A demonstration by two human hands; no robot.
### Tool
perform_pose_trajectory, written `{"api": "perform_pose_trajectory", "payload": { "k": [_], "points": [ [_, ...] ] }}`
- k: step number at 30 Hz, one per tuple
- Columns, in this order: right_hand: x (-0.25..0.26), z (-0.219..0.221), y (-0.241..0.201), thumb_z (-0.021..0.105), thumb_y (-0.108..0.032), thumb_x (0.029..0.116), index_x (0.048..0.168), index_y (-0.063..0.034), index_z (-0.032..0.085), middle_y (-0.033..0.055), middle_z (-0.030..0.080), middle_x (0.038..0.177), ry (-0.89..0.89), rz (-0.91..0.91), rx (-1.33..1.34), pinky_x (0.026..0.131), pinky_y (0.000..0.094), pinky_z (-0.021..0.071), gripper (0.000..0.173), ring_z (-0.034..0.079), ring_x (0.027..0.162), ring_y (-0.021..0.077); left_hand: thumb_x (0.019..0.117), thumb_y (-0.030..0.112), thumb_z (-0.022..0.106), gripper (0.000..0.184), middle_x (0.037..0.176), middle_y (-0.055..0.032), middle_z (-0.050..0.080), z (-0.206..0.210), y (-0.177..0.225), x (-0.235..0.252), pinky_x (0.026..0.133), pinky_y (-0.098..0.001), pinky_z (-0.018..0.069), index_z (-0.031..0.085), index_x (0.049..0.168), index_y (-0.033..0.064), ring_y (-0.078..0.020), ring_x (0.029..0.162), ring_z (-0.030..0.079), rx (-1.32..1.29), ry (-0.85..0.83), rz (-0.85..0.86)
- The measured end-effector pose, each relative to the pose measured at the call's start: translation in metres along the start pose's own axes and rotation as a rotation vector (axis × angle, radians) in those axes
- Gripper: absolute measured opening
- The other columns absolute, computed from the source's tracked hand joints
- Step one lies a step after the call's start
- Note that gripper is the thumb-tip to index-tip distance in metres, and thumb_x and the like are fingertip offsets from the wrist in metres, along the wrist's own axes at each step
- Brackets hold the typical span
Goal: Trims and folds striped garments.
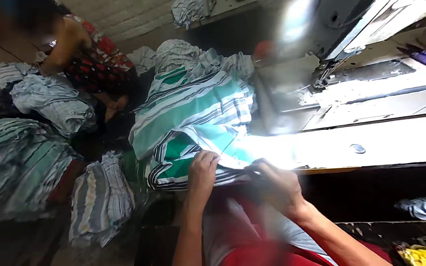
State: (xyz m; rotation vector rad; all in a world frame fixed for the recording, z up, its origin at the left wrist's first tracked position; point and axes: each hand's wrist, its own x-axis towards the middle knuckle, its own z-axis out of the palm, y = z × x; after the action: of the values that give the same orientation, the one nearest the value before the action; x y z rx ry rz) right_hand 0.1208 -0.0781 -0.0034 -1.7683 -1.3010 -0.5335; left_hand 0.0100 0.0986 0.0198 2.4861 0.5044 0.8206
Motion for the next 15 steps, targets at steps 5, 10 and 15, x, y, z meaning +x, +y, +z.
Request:
{"api": "perform_pose_trajectory", "payload": {
  "k": [5, 10, 15],
  "points": [
    [-0.028, -0.024, 0.028, 0.057, -0.007, 0.0962, 0.101, -0.0035, 0.070, 0.0152, 0.071, 0.093, -0.005, -0.073, -0.078, 0.059, 0.0329, 0.0548, 0.014, 0.070, 0.075, 0.0237, 0.0962, 0.012, 0.067, 0.013, 0.098, -0.0090, 0.072, -0.006, 0.008, -0.020, 0.079, -0.0237, 0.0570, 0.076, 0.099, 0.0023, -0.0113, 0.087, 0.069, -0.127, 0.084, -0.014],
    [-0.049, -0.028, 0.030, 0.062, -0.022, 0.0951, 0.100, -0.0061, 0.070, 0.0107, 0.071, 0.090, -0.158, 0.063, -0.060, 0.056, 0.0367, 0.0547, 0.018, 0.070, 0.072, 0.0224, 0.0945, 0.013, 0.070, 0.012, 0.099, -0.0083, 0.072, 0.000, 0.021, -0.038, 0.079, -0.0228, 0.0578, 0.076, 0.099, 0.0033, -0.0106, 0.088, 0.069, -0.131, 0.042, -0.045],
    [-0.028, -0.036, 0.009, 0.055, -0.047, 0.1020, 0.120, -0.0003, 0.063, 0.0109, 0.072, 0.093, -0.129, 0.204, -0.021, 0.067, 0.0350, 0.0563, 0.051, 0.070, 0.080, 0.0190, 0.0938, 0.011, 0.069, 0.012, 0.099, -0.0087, 0.070, 0.007, 0.028, -0.047, 0.079, -0.0223, 0.0579, 0.074, 0.098, 0.0013, -0.0107, 0.089, 0.068, -0.180, 0.058, -0.089]
  ]
}}
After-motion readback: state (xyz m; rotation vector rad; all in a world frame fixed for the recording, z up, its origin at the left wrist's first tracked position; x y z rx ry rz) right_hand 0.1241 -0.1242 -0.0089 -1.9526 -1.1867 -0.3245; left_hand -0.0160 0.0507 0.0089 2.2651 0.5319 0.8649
